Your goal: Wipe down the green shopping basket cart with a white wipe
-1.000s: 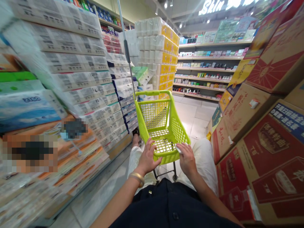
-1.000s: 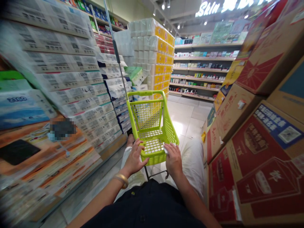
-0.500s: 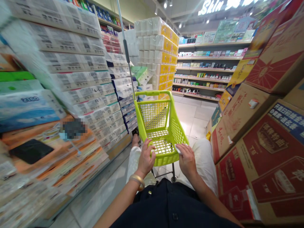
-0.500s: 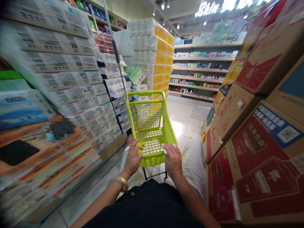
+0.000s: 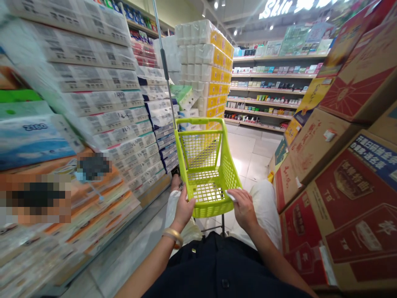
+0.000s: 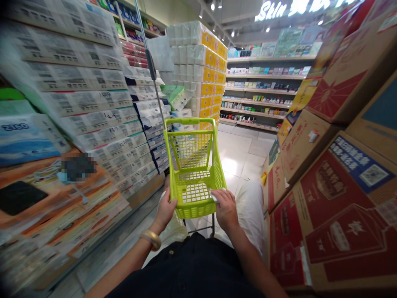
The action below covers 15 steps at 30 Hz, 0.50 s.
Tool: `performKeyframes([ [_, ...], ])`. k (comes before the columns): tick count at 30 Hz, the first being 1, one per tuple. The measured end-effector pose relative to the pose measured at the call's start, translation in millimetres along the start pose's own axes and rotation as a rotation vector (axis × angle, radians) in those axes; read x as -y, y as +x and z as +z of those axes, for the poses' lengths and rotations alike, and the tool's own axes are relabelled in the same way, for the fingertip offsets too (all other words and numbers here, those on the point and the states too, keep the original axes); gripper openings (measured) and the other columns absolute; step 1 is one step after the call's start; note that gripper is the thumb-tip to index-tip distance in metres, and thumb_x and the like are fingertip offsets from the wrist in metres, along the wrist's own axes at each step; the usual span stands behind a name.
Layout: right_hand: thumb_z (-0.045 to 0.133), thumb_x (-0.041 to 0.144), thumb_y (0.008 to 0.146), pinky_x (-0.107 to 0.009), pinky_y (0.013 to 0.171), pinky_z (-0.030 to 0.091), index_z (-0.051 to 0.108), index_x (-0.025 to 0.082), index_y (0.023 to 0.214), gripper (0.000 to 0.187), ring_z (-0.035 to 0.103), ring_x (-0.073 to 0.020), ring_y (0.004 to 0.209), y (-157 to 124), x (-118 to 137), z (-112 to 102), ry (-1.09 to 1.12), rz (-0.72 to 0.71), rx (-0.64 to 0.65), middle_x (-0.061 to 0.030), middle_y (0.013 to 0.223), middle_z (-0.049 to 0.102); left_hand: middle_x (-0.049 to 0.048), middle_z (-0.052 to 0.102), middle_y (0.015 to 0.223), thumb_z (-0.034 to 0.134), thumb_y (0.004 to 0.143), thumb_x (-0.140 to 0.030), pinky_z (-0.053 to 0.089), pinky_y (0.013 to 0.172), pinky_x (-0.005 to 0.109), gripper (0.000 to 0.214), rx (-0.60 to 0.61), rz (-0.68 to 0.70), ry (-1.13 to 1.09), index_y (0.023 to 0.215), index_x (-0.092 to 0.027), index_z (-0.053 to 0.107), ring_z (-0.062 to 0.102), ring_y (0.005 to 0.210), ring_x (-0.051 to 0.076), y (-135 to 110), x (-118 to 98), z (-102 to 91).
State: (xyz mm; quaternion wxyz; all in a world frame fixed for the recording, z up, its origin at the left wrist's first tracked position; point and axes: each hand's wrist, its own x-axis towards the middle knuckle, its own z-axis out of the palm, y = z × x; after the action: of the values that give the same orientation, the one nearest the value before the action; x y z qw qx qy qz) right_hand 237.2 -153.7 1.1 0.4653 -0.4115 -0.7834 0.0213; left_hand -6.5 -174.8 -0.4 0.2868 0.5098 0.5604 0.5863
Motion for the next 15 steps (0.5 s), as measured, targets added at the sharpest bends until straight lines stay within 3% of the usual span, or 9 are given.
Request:
performKeyframes([
  [15,0.047,0.008,0.081,-0.043,0.096,0.043,0.067,0.024,0.104,0.034,0.065,-0.0218,0.099,-6.1,2.5,-12.1,0.160,-0.094,-0.035,-0.0040,0.100,0.073,0.0080,0.065,0.129,0.048,0.070,-0.014,0.047,0.106,0.039,0.067,0.086,0.049,0.033,0.137,-0.016,0.050,0.057,0.124,0.024,7.4,-1.1,-8.3],
])
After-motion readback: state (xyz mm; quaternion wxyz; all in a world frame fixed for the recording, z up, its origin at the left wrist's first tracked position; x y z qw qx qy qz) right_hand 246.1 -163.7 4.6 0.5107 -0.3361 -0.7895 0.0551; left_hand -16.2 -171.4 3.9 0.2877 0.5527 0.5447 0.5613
